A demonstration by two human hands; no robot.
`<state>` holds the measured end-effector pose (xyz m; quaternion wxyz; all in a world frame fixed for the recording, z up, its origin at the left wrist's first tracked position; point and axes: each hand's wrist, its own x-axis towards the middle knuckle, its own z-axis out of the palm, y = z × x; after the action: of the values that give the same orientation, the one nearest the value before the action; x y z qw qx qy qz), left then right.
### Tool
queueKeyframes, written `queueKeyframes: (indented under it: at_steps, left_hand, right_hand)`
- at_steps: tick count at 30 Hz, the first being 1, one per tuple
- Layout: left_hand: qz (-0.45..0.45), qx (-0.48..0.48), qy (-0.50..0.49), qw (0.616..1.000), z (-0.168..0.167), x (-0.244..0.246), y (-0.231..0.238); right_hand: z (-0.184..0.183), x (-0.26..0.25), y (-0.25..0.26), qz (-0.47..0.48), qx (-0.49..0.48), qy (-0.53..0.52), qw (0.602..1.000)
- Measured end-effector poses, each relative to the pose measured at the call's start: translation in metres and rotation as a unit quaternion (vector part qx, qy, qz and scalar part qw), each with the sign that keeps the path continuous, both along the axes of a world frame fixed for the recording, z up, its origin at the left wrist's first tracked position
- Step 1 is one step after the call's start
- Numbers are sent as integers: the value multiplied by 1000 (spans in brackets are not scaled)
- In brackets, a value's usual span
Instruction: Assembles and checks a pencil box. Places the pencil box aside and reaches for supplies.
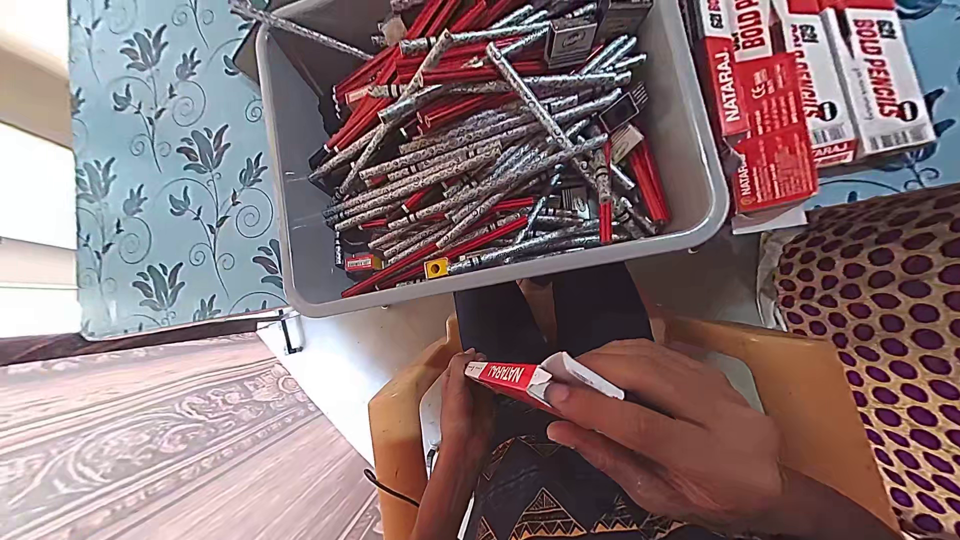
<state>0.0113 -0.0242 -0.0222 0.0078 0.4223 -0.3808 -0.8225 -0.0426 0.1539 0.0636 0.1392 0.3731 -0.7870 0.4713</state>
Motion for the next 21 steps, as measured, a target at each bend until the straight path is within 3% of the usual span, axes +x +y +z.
queueKeyframes:
  at_steps: [15, 21]
  left_hand:
    - [0, -57, -15, 998, 0, 0, -1]
    - [16, 93, 12, 995, -16, -3, 5]
  right_hand:
    - [-1, -9, 0, 7, 21, -49, 999]
    - [-15, -11, -10, 32, -127, -21, 991]
